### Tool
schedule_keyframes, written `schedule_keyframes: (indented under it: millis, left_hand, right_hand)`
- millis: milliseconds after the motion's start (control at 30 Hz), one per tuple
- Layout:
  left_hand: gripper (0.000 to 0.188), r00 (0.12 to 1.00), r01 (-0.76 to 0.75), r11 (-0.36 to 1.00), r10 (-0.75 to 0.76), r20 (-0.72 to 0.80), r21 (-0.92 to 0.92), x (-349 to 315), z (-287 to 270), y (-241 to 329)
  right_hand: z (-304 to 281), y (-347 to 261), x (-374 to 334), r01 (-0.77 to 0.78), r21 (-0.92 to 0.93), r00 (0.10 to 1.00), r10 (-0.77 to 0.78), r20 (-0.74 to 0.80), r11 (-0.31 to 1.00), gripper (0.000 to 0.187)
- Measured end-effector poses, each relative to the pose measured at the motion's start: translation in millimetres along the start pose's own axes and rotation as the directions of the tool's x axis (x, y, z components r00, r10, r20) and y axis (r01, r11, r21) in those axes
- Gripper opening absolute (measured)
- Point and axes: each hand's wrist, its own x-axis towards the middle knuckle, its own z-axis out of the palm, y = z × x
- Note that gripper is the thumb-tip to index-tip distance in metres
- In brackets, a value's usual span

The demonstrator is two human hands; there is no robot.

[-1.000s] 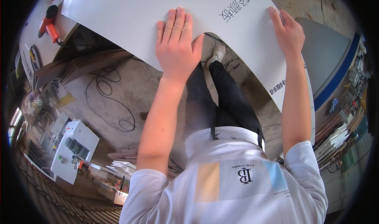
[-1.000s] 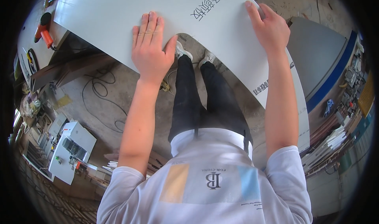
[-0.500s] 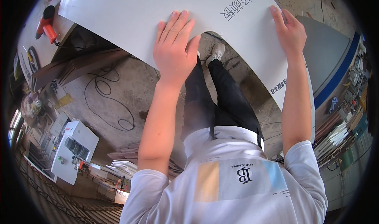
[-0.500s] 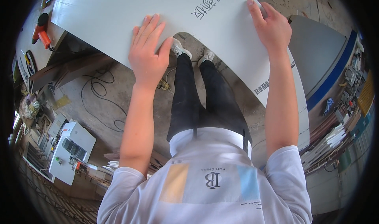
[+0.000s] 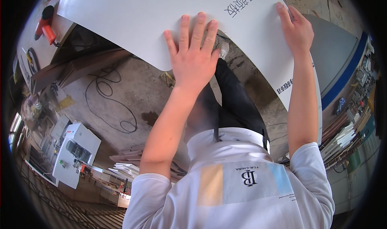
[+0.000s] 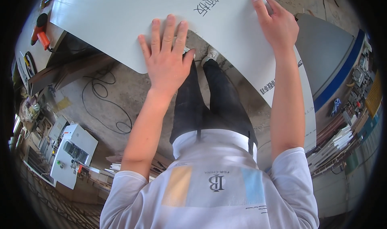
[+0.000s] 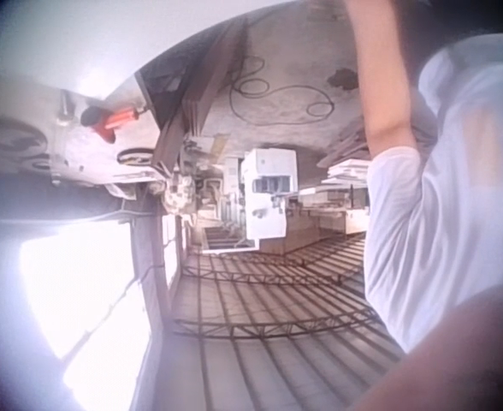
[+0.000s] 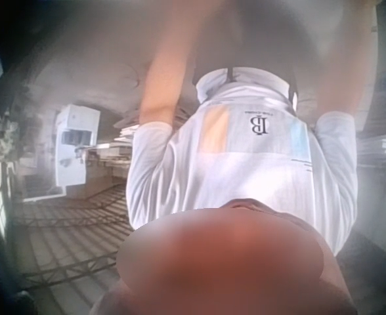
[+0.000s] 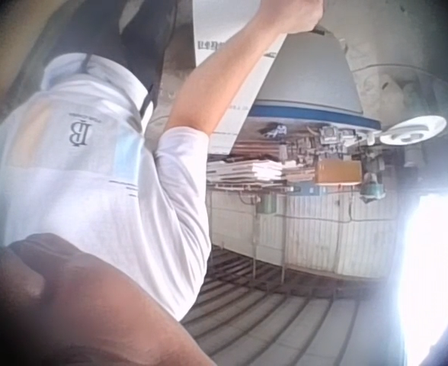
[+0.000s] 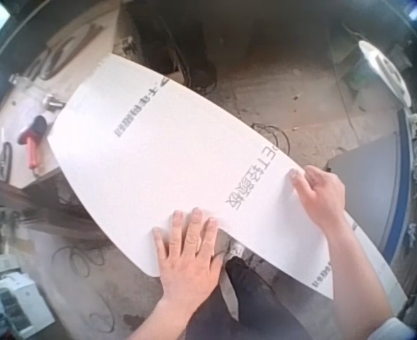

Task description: The person uses a scraper to trim the edge of a white board, applies heat to the edge with a heat gun, and presses the surface by hand.

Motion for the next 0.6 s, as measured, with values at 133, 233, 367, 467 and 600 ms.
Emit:
schedule_keyframes:
  millis: [133,233,367,467,600]
  left_hand:
    - [0.074,0.997,0.072,0.996,-0.073,0.022,0.057,-19.4,-8.3,-17.8]
    - [0.074,0.995,0.097,0.995,-0.098,0.014,0.033,-22.4,-6.9,-13.8]
    - [0.074,0.999,-0.014,0.988,0.019,0.033,-0.155,4.9,1.5,25.0]
    - [0.057,0.921,-0.379,0.827,0.379,-0.084,-0.416,4.0,10.1,66.2]
    - [0.037,0.891,-0.444,0.658,0.399,-0.219,-0.608,-21.5,1.5,77.2]
  right_hand:
    - [4.8,9.1,2.2,0.005,-0.001,0.999,-0.005,-0.044,1.0,0.07]
    - [3.9,10.1,2.1,0.025,-0.02,0.997,-0.026,-0.067,0.999,0.072]
    - [4.9,6.6,3.4,0.009,-0.055,1.0,-0.01,-0.014,0.998,0.073]
    - [5.1,5.7,4.6,0.014,-0.061,1.0,-0.015,-0.023,0.998,0.073]
    - [3.5,6.0,5.6,-0.029,-0.076,0.999,0.031,0.02,0.997,0.063]
